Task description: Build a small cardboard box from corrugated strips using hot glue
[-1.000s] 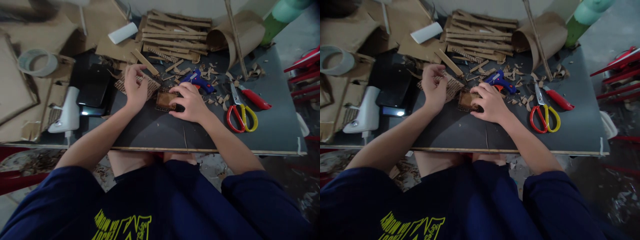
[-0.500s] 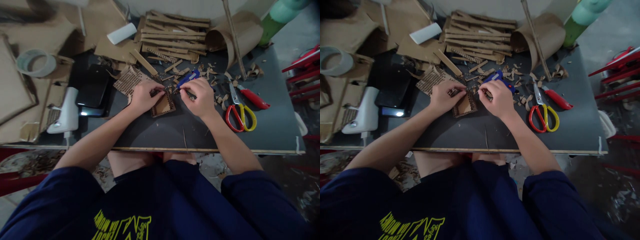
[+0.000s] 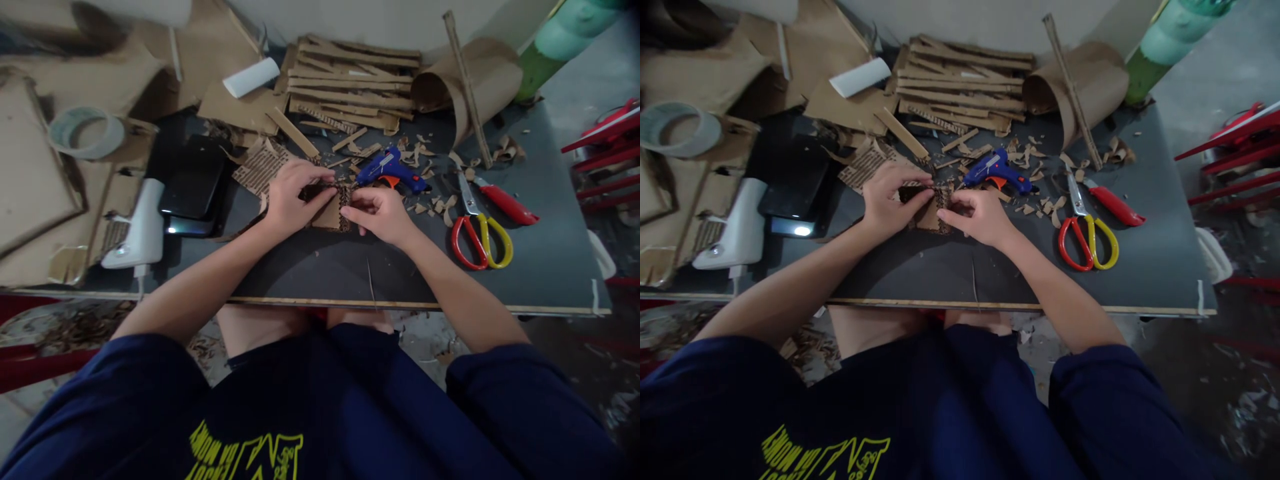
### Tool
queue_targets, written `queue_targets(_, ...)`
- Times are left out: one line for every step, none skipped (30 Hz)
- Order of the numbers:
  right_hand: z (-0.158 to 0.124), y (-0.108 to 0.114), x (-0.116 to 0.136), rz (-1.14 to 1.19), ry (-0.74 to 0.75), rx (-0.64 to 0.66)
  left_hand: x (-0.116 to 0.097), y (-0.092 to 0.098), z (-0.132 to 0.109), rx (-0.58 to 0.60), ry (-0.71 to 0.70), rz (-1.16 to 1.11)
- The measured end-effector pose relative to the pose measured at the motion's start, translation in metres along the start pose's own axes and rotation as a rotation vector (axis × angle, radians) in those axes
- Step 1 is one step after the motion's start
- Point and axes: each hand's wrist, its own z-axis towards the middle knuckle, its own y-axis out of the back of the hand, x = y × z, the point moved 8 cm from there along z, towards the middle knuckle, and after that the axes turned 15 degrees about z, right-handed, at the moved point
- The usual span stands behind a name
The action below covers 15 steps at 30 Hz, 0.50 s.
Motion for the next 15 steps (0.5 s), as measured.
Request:
queue_targets(0.0005, 0.0010, -0.0017, 0.042, -0.005, -0.010, 0.0012, -0.0001, 0.0003, -0.002, 0.007, 0.014)
queue_targets(0.0010, 0.0024, -0.0030, 0.067, -0.004, -0.022, 0.0022, -0.0001, 0.0006, -0.005, 0.012, 0.024)
queue_targets(0.0015, 0.0040, -0.0039, 0.081, -0.001, -0.035, 0.0029, -0.0003, 0.0008, -0.005, 0.015, 0.029)
queue_targets(0.0019, 0.0052, -0.0049, 0.087, -0.001, -0.045, 0.0034, -0.0009, 0.0009, 0.000, 0.017, 0.031)
queue_targets(0.0021, 0.0061, -0.0058, 0.088, -0.005, -0.051, 0.0036, -0.0015, 0.0009, 0.008, 0.017, 0.030)
queue_targets(0.0022, 0.0066, -0.0066, 0.087, -0.010, -0.052, 0.0034, -0.0022, 0.0008, 0.017, 0.014, 0.027)
queue_targets(0.0021, 0.0066, -0.0069, 0.083, -0.014, -0.048, 0.0030, -0.0027, 0.0006, 0.026, 0.012, 0.023)
queue_targets(0.0019, 0.0061, -0.0070, 0.077, -0.018, -0.038, 0.0027, -0.0032, 0.0004, 0.035, 0.013, 0.022)
queue_targets(0.0017, 0.0055, -0.0066, 0.069, -0.020, -0.027, 0.0026, -0.0035, 0.0001, 0.043, 0.016, 0.021)
queue_targets(0.0015, 0.0049, -0.0059, 0.057, -0.018, -0.014, 0.0025, -0.0037, -0.0002, 0.048, 0.019, 0.021)
queue_targets(0.0013, 0.0042, -0.0049, 0.043, -0.014, -0.002, 0.0026, -0.0038, -0.0005, 0.051, 0.023, 0.023)
queue_targets(0.0014, 0.0035, -0.0040, 0.029, -0.011, 0.011, 0.0028, -0.0039, -0.0007, 0.052, 0.026, 0.025)
queue_targets(0.0016, 0.0029, -0.0032, 0.017, -0.007, 0.022, 0.0032, -0.0040, -0.0009, 0.050, 0.029, 0.026)
queue_targets(0.0020, 0.0025, -0.0026, 0.010, -0.003, 0.030, 0.0037, -0.0041, -0.0011, 0.047, 0.031, 0.026)
queue_targets(0.0026, 0.0021, -0.0024, 0.008, -0.001, 0.038, 0.0043, -0.0045, -0.0013, 0.044, 0.032, 0.026)
